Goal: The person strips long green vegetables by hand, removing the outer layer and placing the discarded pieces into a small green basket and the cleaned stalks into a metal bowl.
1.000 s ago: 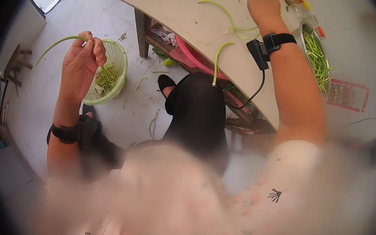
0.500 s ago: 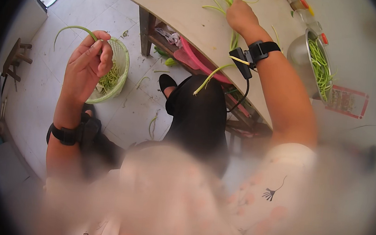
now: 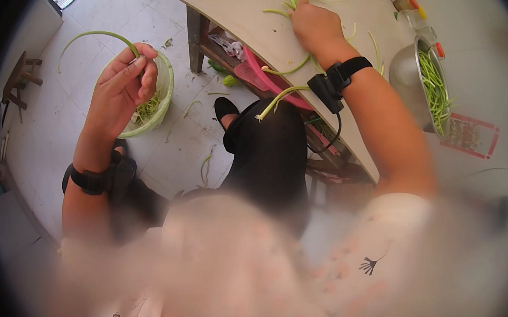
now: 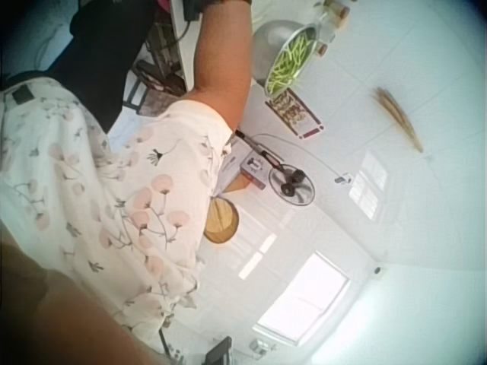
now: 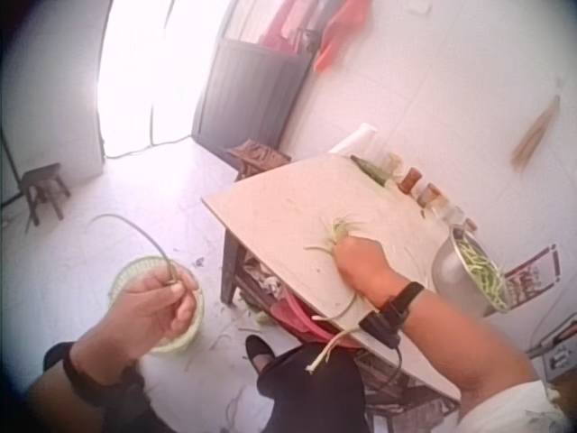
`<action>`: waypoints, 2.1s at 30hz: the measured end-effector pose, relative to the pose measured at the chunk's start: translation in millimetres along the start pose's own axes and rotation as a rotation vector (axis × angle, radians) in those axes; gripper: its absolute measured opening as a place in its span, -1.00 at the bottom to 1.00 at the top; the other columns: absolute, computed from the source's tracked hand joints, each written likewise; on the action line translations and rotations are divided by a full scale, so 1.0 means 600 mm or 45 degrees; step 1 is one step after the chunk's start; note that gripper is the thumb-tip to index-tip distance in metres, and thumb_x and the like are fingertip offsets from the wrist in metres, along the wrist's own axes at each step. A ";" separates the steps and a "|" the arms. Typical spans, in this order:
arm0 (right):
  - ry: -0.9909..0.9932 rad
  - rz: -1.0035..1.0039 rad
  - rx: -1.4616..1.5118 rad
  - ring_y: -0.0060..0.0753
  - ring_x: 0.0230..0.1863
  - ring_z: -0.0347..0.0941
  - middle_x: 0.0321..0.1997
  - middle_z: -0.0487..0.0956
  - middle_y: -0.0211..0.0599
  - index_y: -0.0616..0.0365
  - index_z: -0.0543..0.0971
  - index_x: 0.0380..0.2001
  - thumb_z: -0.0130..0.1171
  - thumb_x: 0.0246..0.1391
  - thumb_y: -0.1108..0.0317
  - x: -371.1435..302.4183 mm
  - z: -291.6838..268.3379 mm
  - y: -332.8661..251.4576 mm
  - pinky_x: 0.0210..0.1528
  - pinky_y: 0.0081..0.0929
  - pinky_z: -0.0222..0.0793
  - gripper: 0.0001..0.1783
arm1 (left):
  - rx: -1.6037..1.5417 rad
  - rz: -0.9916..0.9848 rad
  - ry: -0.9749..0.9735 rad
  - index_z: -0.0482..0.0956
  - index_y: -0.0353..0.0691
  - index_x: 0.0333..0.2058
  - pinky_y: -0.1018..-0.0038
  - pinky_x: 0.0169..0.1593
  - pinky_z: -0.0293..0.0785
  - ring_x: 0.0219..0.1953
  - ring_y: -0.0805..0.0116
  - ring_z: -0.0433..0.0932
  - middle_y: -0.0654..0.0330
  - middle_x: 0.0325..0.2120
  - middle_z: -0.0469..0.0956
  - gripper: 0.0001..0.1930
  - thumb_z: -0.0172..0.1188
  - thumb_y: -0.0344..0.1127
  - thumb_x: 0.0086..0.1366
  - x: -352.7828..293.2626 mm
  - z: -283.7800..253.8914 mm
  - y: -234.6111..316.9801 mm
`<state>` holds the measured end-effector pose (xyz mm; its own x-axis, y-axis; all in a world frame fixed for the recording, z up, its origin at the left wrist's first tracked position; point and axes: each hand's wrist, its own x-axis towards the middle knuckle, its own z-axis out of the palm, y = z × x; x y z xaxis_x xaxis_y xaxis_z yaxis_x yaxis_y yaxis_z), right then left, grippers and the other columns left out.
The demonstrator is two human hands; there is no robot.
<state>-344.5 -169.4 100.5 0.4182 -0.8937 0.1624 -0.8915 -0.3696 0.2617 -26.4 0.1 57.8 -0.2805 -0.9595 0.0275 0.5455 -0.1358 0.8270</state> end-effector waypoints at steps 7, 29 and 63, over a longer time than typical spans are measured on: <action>-0.182 -0.105 0.114 0.23 -0.18 0.51 -0.26 0.59 0.16 0.33 0.45 -0.24 -0.08 0.26 0.16 0.017 -0.004 0.035 -0.15 0.00 0.39 -0.63 | 0.026 -0.008 -0.014 0.44 -0.21 -0.11 0.69 -0.43 0.20 -0.51 0.60 0.28 0.33 -0.51 0.40 -0.83 -0.12 -0.34 0.47 0.003 0.001 0.002; -0.215 -0.134 0.053 0.22 -0.17 0.53 -0.21 0.59 0.15 0.33 0.55 -0.25 0.07 0.04 0.35 0.004 -0.011 0.019 -0.09 -0.05 0.44 -0.73 | 0.091 -0.030 0.038 0.46 -0.20 -0.11 0.69 -0.42 0.20 -0.48 0.61 0.28 0.35 -0.48 0.40 -0.82 -0.10 -0.33 0.45 -0.004 -0.005 0.002; 0.527 0.176 0.500 0.30 -0.36 0.42 -0.44 0.49 0.27 0.39 0.35 -0.39 -0.09 0.12 0.36 -0.048 -0.256 0.032 -0.31 -0.08 0.35 -0.77 | -0.127 0.074 -0.160 0.46 -0.27 -0.32 0.65 -0.40 0.33 -0.45 0.47 0.42 0.09 -0.33 0.55 -0.55 -0.24 -0.03 0.53 0.005 -0.028 -0.022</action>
<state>-347.1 -112.1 246.8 0.2565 -0.7958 0.5485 -0.9072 -0.3940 -0.1476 -21.0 -5.2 37.6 -0.3397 -0.9287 0.1490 0.6376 -0.1109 0.7623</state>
